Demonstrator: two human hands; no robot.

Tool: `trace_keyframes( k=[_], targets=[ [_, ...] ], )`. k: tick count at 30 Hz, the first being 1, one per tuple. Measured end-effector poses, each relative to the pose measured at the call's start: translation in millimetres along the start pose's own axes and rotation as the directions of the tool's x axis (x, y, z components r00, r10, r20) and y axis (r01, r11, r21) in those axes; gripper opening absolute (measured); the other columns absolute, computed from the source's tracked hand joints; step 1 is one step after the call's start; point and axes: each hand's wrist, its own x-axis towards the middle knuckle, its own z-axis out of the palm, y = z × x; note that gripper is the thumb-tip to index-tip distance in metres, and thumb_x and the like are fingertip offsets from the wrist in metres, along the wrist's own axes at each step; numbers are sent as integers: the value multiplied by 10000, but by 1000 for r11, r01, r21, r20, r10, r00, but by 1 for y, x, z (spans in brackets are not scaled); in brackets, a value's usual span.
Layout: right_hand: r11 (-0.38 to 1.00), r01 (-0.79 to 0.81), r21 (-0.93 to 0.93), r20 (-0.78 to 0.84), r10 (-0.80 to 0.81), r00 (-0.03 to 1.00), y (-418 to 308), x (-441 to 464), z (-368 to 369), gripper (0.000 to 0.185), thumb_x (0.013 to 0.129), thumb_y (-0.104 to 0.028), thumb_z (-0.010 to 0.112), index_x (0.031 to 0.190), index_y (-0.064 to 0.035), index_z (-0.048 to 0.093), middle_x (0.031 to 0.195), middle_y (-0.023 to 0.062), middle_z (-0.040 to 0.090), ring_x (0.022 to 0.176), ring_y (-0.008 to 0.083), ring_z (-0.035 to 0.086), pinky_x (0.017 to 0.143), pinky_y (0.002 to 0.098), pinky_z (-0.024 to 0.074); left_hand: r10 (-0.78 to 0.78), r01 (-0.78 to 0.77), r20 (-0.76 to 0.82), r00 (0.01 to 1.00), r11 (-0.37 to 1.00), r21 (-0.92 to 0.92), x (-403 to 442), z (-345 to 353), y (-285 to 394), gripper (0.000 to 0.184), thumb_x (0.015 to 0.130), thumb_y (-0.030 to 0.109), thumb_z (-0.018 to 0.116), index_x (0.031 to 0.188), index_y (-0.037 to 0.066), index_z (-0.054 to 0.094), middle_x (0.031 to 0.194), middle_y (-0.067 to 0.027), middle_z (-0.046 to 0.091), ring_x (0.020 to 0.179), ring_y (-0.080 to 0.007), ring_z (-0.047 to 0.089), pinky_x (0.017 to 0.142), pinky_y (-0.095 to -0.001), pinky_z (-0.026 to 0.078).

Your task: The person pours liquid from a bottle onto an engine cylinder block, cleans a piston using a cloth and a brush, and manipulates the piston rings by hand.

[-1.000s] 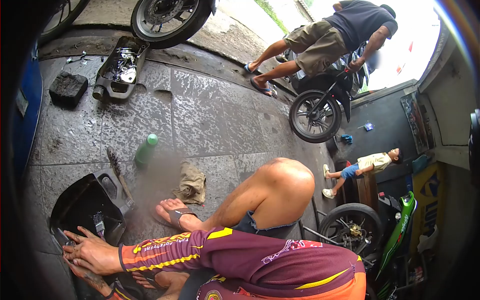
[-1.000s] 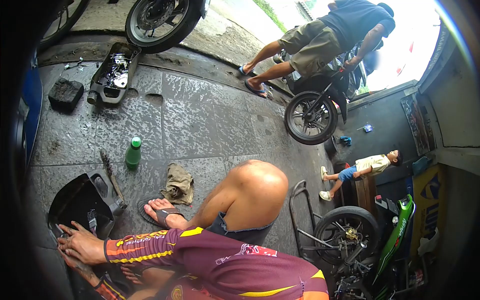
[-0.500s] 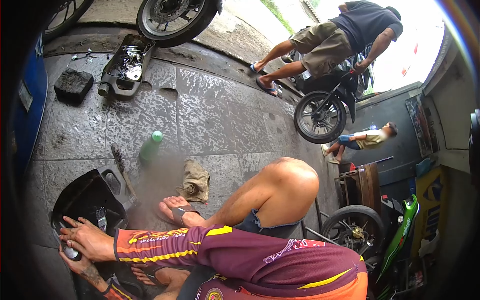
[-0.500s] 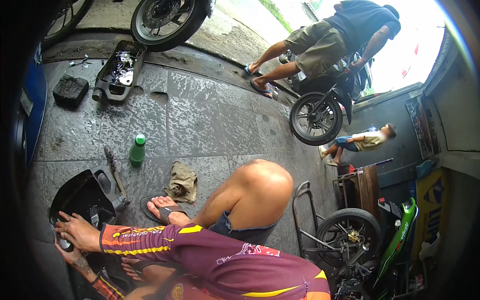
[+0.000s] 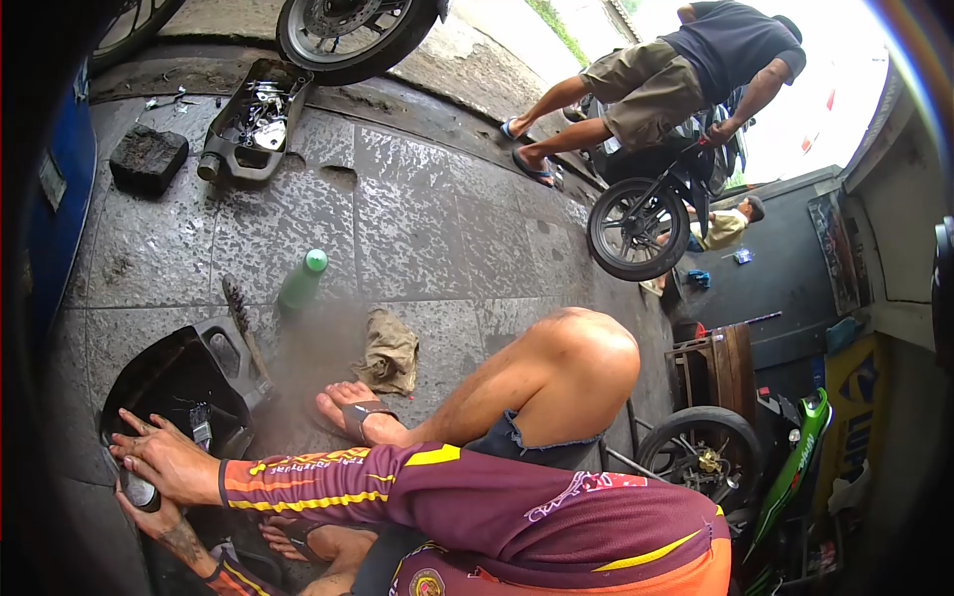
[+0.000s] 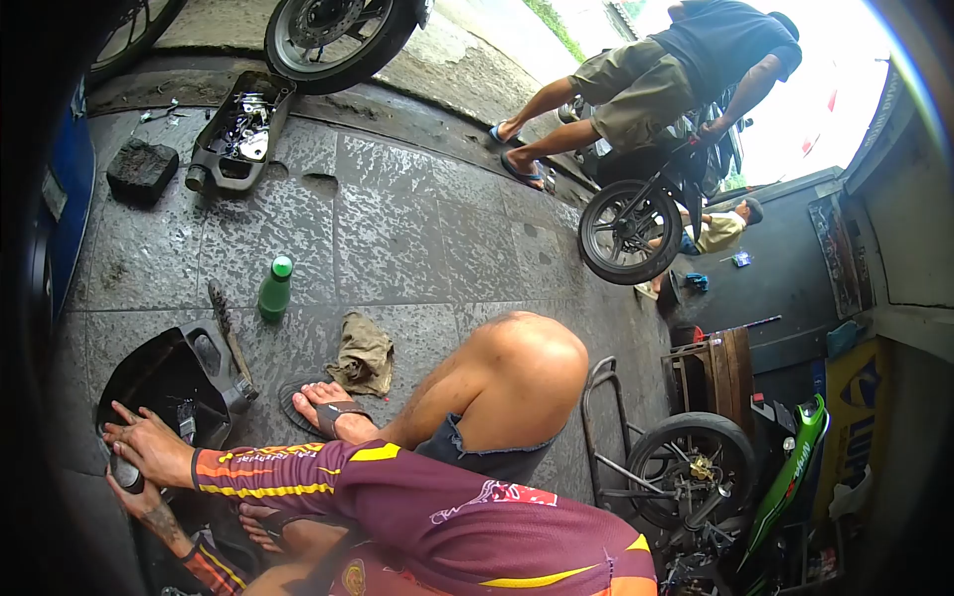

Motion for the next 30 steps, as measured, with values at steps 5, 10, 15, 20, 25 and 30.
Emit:
trace_keyframes(
  k=[5, 10, 15, 20, 25, 30],
  targets=[
    [1000, 18, -10, 11, -18, 1000, 0, -23, 11, 395, 1025, -195, 442, 1353, -13, 568, 1513, 152, 458, 1514, 350, 183, 1189, 587, 172, -5, 4, 26, 1000, 998, 55, -4, -3, 23, 490, 979, 288, 552, 1383, 20, 481, 1365, -178, 555, 1212, -251, 570, 1027, -380, 437],
    [999, 12, 34, 40, -14, 999, 6, -9, 15, 415, 1002, -230, 481, 1362, -43, 573, 1539, 132, 429, 1527, 341, 148, 1203, 586, 107, -11, 4, 80, 997, 996, 91, -7, -4, 44, 483, 1040, 327, 400, 1418, 33, 465, 1433, -162, 514, 1280, -250, 527, 1089, -387, 383],
    [995, 98, -10, 24, -98, 995, -2, -21, 22, 431, 975, -240, 521, 1353, -45, 583, 1509, 130, 466, 1515, 351, 187, 1196, 604, 106, 209, -293, 250, 945, 883, 367, -10, -12, 58, 557, 1069, 384, 354, 1550, 118, 271, 1521, -151, 432, 1372, -190, 439, 1147, -419, 309],
    [987, 151, -62, -41, -153, 987, 10, -12, 34, 398, 950, -227, 539, 1292, -49, 636, 1417, 134, 559, 1493, 376, 241, 1188, 621, 117, -11, -4, 91, 996, 987, 160, -14, 0, 69, 533, 1055, 364, 398, 1507, 92, 319, 1475, -163, 464, 1322, -209, 477, 1110, -414, 347],
    [984, 146, -103, -62, -152, 986, 12, -16, 27, 395, 942, -235, 553, 1278, -46, 645, 1415, 136, 559, 1494, 382, 233, 1189, 619, 122, -81, 73, 68, 994, 992, 105, -17, 5, 73, 509, 1042, 343, 443, 1463, 67, 367, 1430, -174, 496, 1272, -227, 515, 1074, -409, 384],
    [985, 138, -108, -56, -145, 988, 14, -22, 36, 393, 959, -239, 523, 1294, -67, 634, 1426, 139, 547, 1508, 381, 193, 1193, 621, 102, -130, 126, 64, 990, 990, 59, -17, 8, 77, 487, 1028, 323, 487, 1419, 42, 415, 1385, -186, 528, 1221, -246, 553, 1037, -403, 422]
  ],
)
